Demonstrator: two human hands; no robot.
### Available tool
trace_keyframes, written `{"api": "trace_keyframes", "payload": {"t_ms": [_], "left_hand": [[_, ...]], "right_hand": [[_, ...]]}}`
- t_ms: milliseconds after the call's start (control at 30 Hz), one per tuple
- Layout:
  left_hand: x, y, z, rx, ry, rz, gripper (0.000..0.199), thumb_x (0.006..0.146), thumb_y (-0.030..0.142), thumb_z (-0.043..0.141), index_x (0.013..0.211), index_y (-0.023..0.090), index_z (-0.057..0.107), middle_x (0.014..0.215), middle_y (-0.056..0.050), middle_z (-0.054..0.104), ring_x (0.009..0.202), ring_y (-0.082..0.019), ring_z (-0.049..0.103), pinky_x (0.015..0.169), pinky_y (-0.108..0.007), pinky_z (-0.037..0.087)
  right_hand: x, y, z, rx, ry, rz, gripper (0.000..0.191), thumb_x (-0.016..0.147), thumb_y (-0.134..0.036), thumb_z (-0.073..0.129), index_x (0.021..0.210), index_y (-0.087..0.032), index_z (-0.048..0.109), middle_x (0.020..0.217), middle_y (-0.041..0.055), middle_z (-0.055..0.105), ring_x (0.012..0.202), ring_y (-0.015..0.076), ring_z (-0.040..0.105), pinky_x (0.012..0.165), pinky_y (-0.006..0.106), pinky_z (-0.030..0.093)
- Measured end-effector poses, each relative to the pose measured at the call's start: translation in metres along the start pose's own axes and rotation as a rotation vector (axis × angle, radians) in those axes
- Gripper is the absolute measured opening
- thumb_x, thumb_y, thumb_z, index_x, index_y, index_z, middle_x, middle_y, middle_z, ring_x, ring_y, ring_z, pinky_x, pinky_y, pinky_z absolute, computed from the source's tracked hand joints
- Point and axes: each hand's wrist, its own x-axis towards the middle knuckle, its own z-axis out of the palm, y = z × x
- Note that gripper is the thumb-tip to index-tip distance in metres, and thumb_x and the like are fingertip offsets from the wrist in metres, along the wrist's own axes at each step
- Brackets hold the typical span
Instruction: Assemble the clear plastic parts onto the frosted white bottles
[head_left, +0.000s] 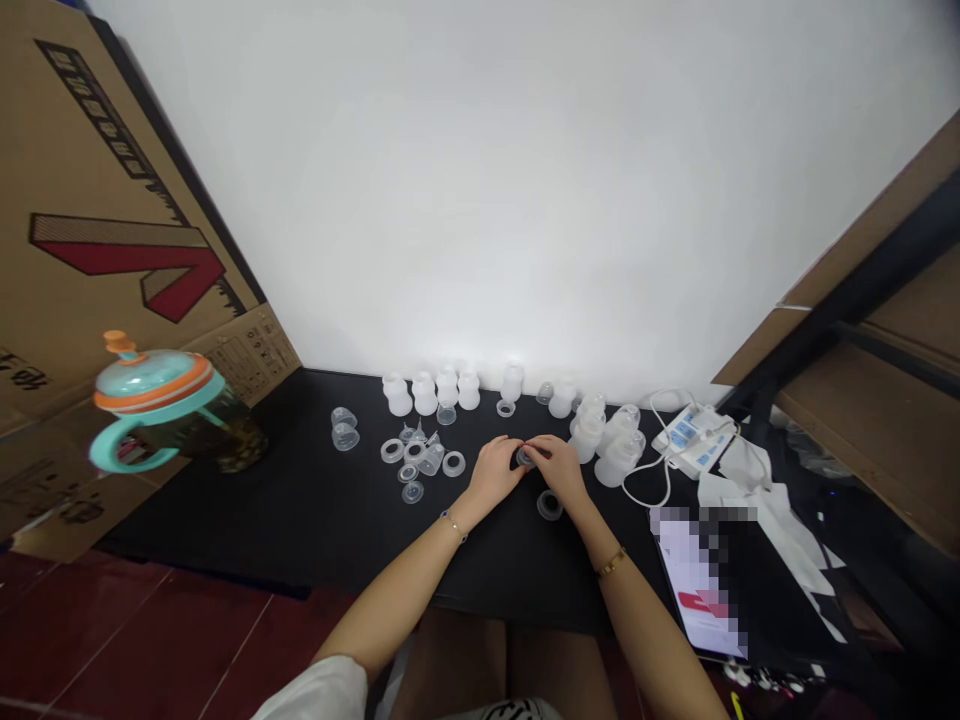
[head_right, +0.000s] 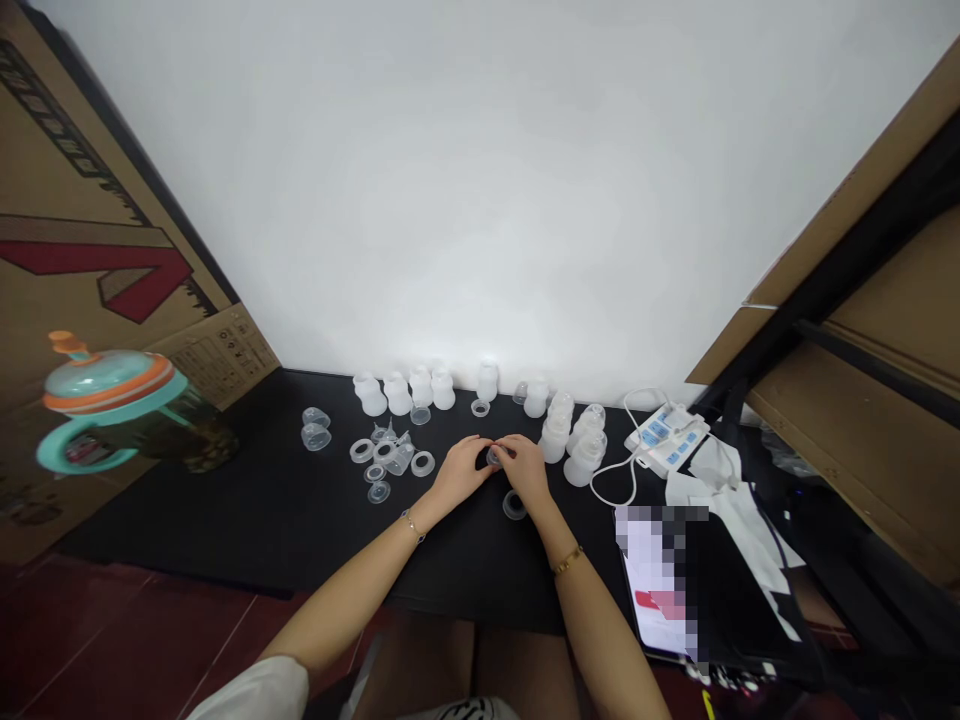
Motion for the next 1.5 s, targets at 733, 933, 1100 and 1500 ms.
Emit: {"api": "trace_keyframes", "payload": {"t_ms": [733, 933, 1100, 1500], "left_hand": [[0.007, -0.003, -0.020, -0.199, 0.067, 0.062, 0.046, 0.078, 0.027, 0.077, 0.123, 0.022, 0.067, 0.127, -0.010, 0.070, 0.122, -0.027, 0.063, 0.110, -0.045, 0.047], [0.014, -0.003, -0.045, -0.369, 0.081, 0.030, 0.017, 0.084, 0.034, 0.072, 0.094, 0.020, 0.069, 0.083, -0.001, 0.073, 0.079, -0.018, 0.069, 0.078, -0.030, 0.054], [0.004, 0.015, -0.042, -0.170, 0.010, 0.101, 0.010, 0.090, 0.026, 0.058, 0.083, 0.021, 0.064, 0.065, 0.004, 0.063, 0.059, -0.012, 0.057, 0.062, -0.023, 0.042], [0.001, 0.019, -0.044, 0.157, 0.097, 0.045, 0.009, 0.091, 0.024, 0.052, 0.085, 0.023, 0.059, 0.063, 0.003, 0.059, 0.060, -0.015, 0.059, 0.061, -0.025, 0.035]], "right_hand": [[-0.003, -0.008, 0.001, 0.094, 0.087, 0.015, 0.028, 0.086, -0.041, 0.064, 0.104, -0.023, 0.075, 0.107, 0.0093, 0.074, 0.098, 0.0261, 0.068, 0.071, 0.035, 0.056], [-0.007, -0.024, -0.005, 0.030, 0.186, -0.099, 0.031, 0.094, -0.047, 0.060, 0.075, -0.023, 0.065, 0.081, 0.0052, 0.067, 0.079, 0.0208, 0.062, 0.064, 0.031, 0.049], [-0.009, -0.024, -0.003, -0.019, 0.130, -0.079, 0.030, 0.095, -0.043, 0.054, 0.075, -0.023, 0.062, 0.074, 0.0037, 0.065, 0.070, 0.0194, 0.059, 0.061, 0.030, 0.045], [-0.005, -0.024, -0.011, -0.140, 0.209, -0.053, 0.026, 0.094, -0.037, 0.052, 0.072, -0.023, 0.057, 0.069, 0.0008, 0.061, 0.065, 0.0179, 0.057, 0.062, 0.030, 0.039]]}}
